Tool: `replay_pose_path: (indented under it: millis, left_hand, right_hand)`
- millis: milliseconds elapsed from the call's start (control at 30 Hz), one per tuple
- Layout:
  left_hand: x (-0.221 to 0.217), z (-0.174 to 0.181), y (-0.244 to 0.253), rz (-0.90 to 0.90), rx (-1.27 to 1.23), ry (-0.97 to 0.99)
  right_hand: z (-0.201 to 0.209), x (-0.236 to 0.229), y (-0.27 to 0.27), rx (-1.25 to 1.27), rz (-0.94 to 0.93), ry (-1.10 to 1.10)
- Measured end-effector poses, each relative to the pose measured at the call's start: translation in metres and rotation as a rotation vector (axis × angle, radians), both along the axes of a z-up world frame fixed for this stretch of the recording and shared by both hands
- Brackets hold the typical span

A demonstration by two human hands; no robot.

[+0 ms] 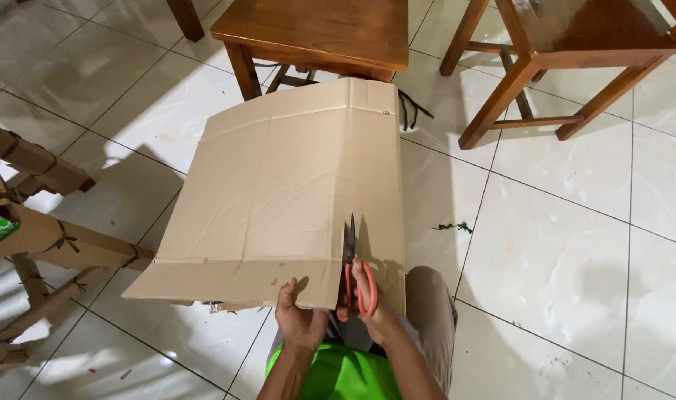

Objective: Cutting a cardboard box into smaller pieces using scissors

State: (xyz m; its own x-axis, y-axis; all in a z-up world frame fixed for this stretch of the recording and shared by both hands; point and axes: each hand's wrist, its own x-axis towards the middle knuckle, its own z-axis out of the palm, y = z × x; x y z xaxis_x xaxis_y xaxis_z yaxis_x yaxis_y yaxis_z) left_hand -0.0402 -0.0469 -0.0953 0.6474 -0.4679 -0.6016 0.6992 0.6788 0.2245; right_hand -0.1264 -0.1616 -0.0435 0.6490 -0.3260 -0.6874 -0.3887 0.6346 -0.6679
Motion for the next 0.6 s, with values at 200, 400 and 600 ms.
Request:
replay_pose_path:
  millis: [200,400,600]
  left_hand:
    - [0.001,-0.001,0.006,-0.191,-0.173,-0.039]
    - [0.001,-0.027,0.012,-0.132,-0.050,0.067]
    - [0.005,-0.051,0.021,-0.217,-0.118,-0.087]
  right_hand:
    - [-0.072,-0.017,-0.029,-1.036,0.448,-0.588]
    - [0.015,0.004,-0.017,0.124,-0.101,-0.039]
    - [0.021,-0.001,-0.021,0.208,-0.025,-0.294]
